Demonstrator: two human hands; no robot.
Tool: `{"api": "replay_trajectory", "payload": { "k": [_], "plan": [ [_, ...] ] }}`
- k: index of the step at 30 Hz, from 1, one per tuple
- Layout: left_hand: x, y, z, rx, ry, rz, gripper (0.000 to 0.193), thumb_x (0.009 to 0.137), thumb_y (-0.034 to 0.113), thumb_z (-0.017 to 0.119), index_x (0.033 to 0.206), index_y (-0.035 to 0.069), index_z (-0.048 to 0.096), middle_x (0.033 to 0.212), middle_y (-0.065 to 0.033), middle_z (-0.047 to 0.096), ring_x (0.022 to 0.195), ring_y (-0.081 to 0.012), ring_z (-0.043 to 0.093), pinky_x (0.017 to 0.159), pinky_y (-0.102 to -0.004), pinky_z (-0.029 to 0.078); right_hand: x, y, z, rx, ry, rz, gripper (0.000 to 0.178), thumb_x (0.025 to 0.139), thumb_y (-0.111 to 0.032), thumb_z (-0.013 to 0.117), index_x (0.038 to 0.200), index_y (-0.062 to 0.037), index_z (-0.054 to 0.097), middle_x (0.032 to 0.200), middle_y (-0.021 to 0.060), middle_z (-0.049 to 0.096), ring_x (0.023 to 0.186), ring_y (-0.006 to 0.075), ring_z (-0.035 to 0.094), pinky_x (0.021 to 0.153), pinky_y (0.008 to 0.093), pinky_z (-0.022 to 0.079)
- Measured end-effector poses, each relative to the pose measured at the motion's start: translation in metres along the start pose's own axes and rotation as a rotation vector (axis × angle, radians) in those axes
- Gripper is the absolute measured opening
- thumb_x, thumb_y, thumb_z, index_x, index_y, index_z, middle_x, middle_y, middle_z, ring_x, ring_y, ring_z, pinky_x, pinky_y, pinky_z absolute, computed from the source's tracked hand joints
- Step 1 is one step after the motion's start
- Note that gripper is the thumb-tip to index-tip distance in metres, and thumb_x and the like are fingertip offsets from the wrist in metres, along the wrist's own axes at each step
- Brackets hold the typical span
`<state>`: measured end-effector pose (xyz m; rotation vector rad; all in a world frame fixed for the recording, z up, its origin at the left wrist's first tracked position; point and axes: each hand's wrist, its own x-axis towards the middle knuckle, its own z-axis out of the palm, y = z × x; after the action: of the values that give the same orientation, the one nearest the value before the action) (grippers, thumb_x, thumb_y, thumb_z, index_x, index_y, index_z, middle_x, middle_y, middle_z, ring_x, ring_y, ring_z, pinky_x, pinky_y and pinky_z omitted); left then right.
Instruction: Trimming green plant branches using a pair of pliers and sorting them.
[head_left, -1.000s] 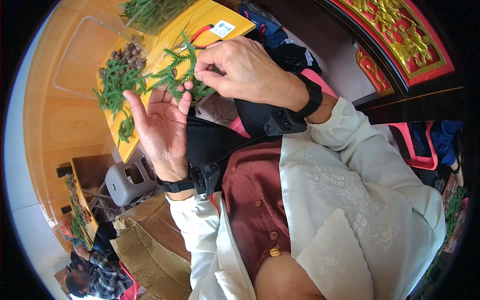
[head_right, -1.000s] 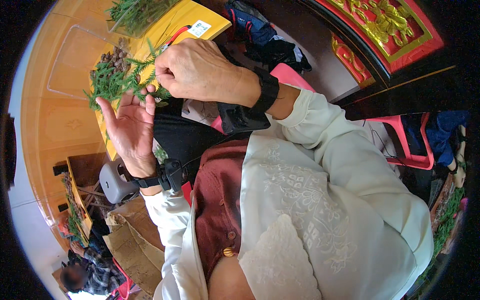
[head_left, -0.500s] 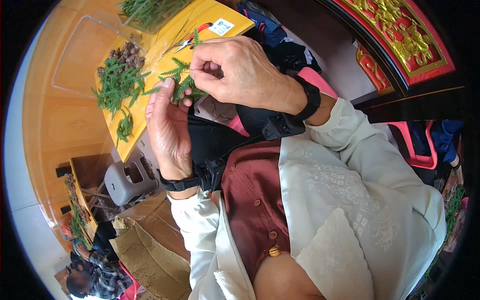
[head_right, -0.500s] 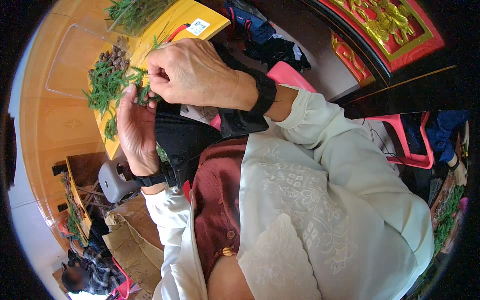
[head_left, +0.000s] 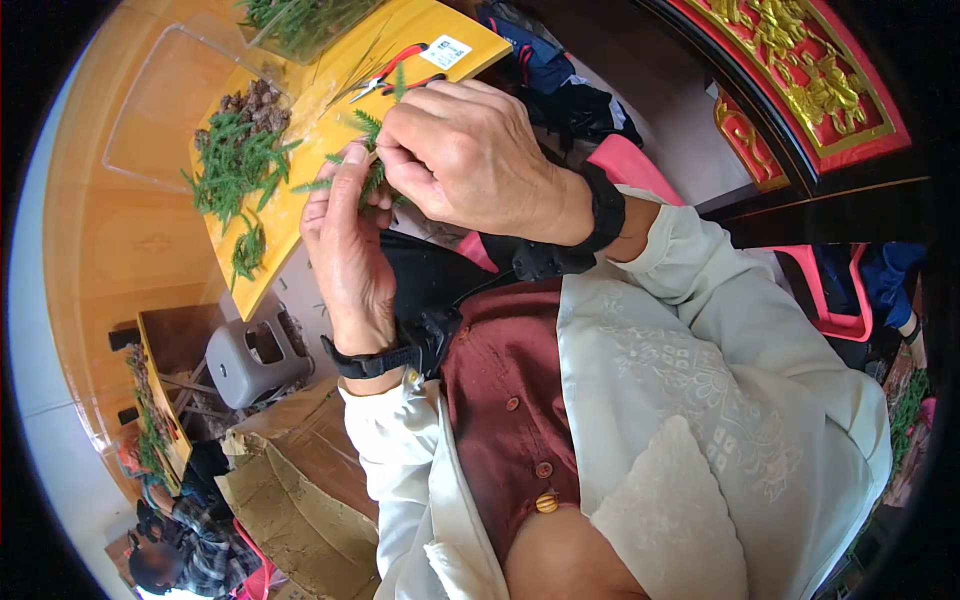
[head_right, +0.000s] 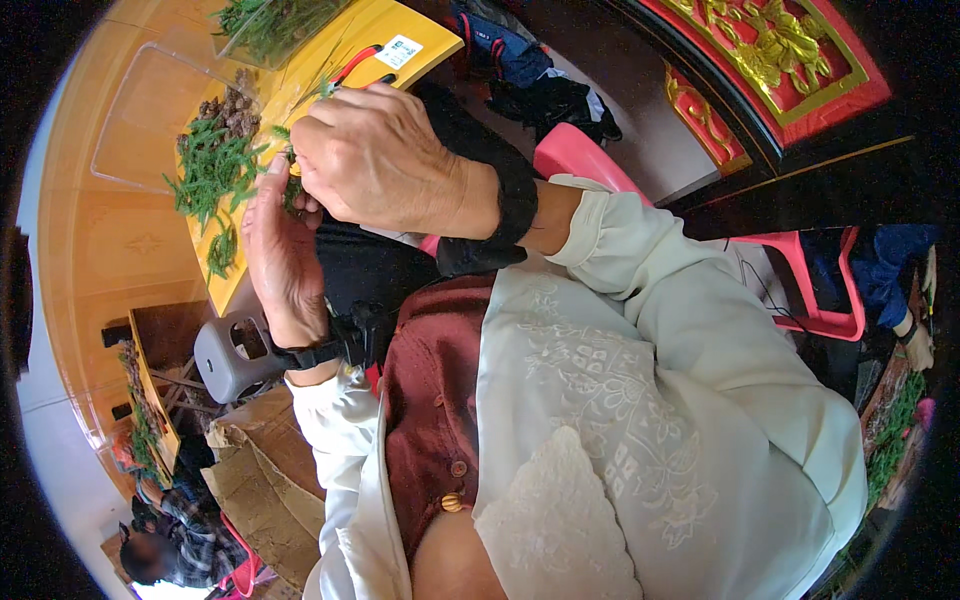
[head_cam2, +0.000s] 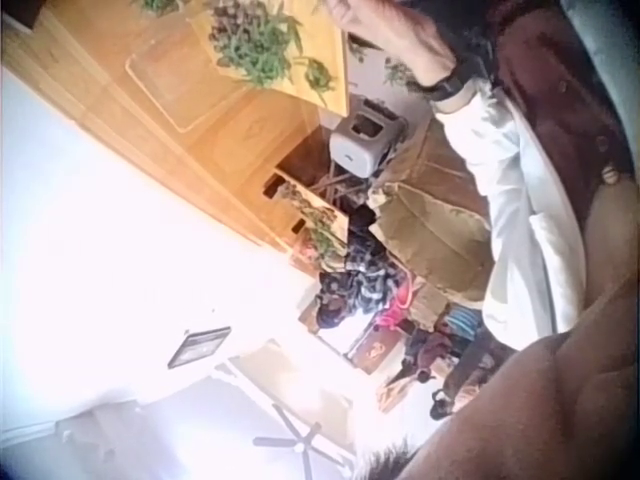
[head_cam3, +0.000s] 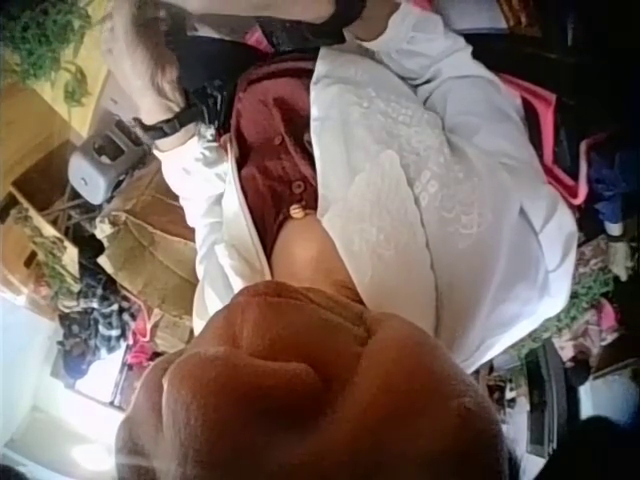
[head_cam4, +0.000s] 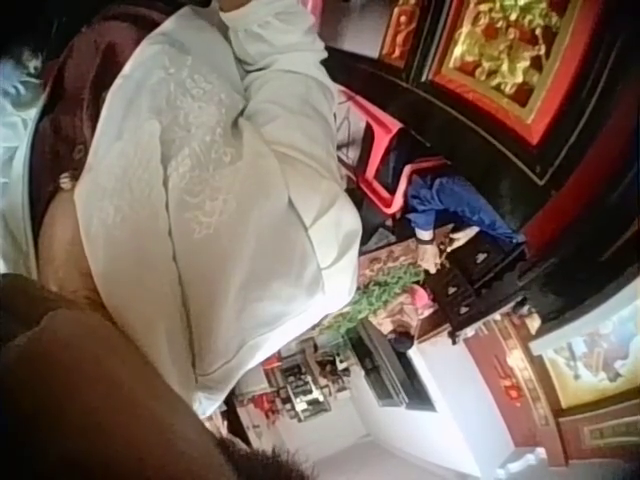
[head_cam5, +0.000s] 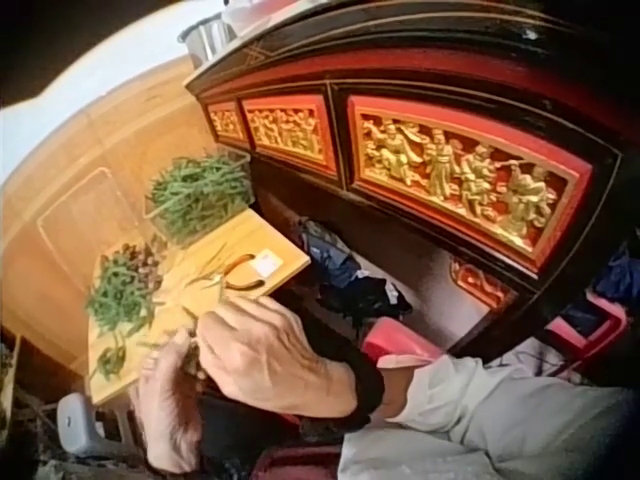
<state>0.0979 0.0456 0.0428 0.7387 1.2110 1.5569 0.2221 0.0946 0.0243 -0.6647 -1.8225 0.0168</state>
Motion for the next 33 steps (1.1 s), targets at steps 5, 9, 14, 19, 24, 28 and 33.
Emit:
{"api": "replay_trajectory", "payload": {
  "k": [5,9,14,19,24,28,33],
  "plan": [
    [0.002,-0.010,-0.004,-0.079,0.075,0.049,0.008,0.084,0.016,0.061,0.081,0.008,0.061,0.067,0.0062,0.050,0.059,-0.0032,0.041,0.053,-0.0171,0.030,0.000,-0.004,0.002,0.031,0.009,-0.005,0.012,0.069,-0.007,0.064,0.072,-0.0042,0.053,0.068,0.0086,0.054,0.063,0.0265,0.055,0.057,0.0345,0.046],
    [0.007,-0.006,-0.010,-0.081,0.120,0.085,0.010,0.085,0.017,0.061,0.084,0.006,0.062,0.065,0.0068,0.047,0.056,-0.0027,0.038,0.051,-0.0177,0.027,0.001,-0.012,-0.005,0.238,-0.138,0.130,0.022,0.073,-0.009,0.066,0.090,-0.0037,0.054,0.074,0.0099,0.056,0.067,0.0272,0.058,0.059,0.0344,0.048],
    [0.012,-0.004,-0.020,-0.144,0.044,0.027,0.013,0.085,0.017,0.059,0.089,0.005,0.061,0.064,0.0063,0.045,0.057,-0.0032,0.037,0.051,-0.0193,0.026,0.002,-0.010,-0.002,0.345,-0.159,0.178,0.038,0.071,-0.003,0.067,0.103,-0.0043,0.048,0.080,0.0096,0.058,0.069,0.0250,0.060,0.061,0.0337,0.050],
    [0.009,0.002,-0.013,-0.188,0.036,-0.018,0.015,0.085,0.018,0.059,0.093,0.005,0.061,0.069,0.0048,0.049,0.061,-0.0044,0.041,0.055,-0.0196,0.030,0.003,-0.009,0.000,0.418,-0.087,0.185,0.040,0.071,0.001,0.068,0.104,-0.0036,0.048,0.084,0.0081,0.058,0.069,0.0193,0.062,0.060,0.0292,0.051],
    [0.008,-0.005,-0.010,-0.245,-0.001,-0.086,0.022,0.084,0.019,0.060,0.102,0.006,0.059,0.082,0.0020,0.057,0.070,-0.0071,0.049,0.064,-0.0196,0.038,0.003,-0.005,0.000,0.424,-0.077,0.218,0.038,0.073,0.001,0.067,0.105,-0.0036,0.047,0.086,0.0069,0.060,0.070,0.0146,0.062,0.059,0.0250,0.050],
    [0.009,-0.005,-0.010,-0.261,0.013,-0.094,0.021,0.085,0.018,0.059,0.102,0.007,0.058,0.079,0.0025,0.055,0.068,-0.0069,0.047,0.060,-0.0202,0.037,0.005,-0.002,-0.004,0.435,-0.105,0.205,0.037,0.074,0.001,0.066,0.105,-0.0035,0.047,0.086,0.0073,0.060,0.070,0.0148,0.063,0.060,0.0248,0.050],
    [0.016,-0.010,-0.021,-0.381,-0.160,-0.155,0.017,0.086,0.020,0.058,0.098,0.008,0.058,0.072,0.0045,0.049,0.064,-0.0068,0.043,0.055,-0.0217,0.032,0.007,-0.002,-0.005,0.451,-0.108,0.211,0.035,0.074,0.001,0.066,0.102,-0.0025,0.048,0.082,0.0071,0.060,0.070,0.0146,0.063,0.061,0.0243,0.051]
  ]
}}
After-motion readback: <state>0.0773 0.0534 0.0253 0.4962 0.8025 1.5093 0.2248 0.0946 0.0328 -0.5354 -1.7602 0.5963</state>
